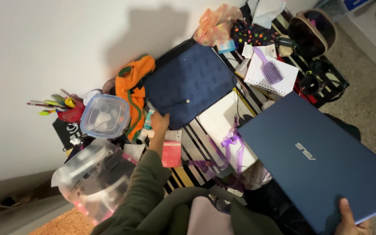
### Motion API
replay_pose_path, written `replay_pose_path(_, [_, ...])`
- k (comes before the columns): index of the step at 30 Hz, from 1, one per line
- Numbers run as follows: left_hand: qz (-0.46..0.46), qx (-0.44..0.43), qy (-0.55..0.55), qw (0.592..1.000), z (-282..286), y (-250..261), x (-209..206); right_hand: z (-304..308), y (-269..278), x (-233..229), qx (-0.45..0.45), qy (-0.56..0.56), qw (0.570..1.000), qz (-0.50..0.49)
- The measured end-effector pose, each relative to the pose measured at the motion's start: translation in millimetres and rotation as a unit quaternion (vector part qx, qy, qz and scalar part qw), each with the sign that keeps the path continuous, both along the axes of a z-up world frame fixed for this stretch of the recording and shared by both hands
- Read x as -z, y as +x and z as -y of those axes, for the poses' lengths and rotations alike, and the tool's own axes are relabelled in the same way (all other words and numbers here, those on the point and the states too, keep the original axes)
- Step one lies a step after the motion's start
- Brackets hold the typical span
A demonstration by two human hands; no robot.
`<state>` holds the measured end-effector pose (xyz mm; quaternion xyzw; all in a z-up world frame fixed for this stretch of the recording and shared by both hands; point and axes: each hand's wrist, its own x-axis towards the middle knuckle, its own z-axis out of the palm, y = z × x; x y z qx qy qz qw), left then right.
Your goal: The person removes a laptop from a sleeve, places the sleeve on a cluttered desk, and then retrieves a power adapter from a wall socket. They return to the desk and begin coiling the power cable.
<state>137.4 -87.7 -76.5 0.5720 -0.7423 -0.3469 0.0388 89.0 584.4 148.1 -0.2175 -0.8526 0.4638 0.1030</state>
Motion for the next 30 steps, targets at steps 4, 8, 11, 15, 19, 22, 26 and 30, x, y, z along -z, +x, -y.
replay_pose_path(4, [-0.036, -0.107, 0.183, 0.977, 5, -23, -29, 12, 1, 1, -0.042, -0.082, 0.994, -0.054])
replay_pose_path(8, [-0.289, -0.242, 0.242, 0.894, -4, -27, -54, 31, 10, -20, -0.001, -0.095, 0.995, -0.020])
replay_pose_path(11, [-0.359, -0.255, 0.279, 0.853, -3, -28, -78, 59, 18, -48, -0.007, -0.152, 0.988, -0.040])
replay_pose_path(15, [-0.476, -0.207, 0.257, 0.815, 9, -45, -84, 66, 21, -62, -0.020, -0.179, 0.983, -0.025])
replay_pose_path(19, [-0.456, -0.121, 0.046, 0.880, 36, -58, -113, 68, 24, -64, -0.027, -0.219, 0.974, -0.048])
replay_pose_path(22, [-0.530, 0.009, -0.110, 0.841, 33, -53, -219, 63, 24, -63, -0.013, -0.201, 0.979, -0.032])
replay_pose_path(26, [-0.411, 0.145, -0.274, 0.857, 15, -53, -330, 64, 24, -70, -0.052, -0.230, 0.971, -0.038])
replay_pose_path(30, [-0.176, 0.307, -0.217, 0.910, -53, -51, -427, 60, 21, -63, -0.030, -0.227, 0.972, -0.053])
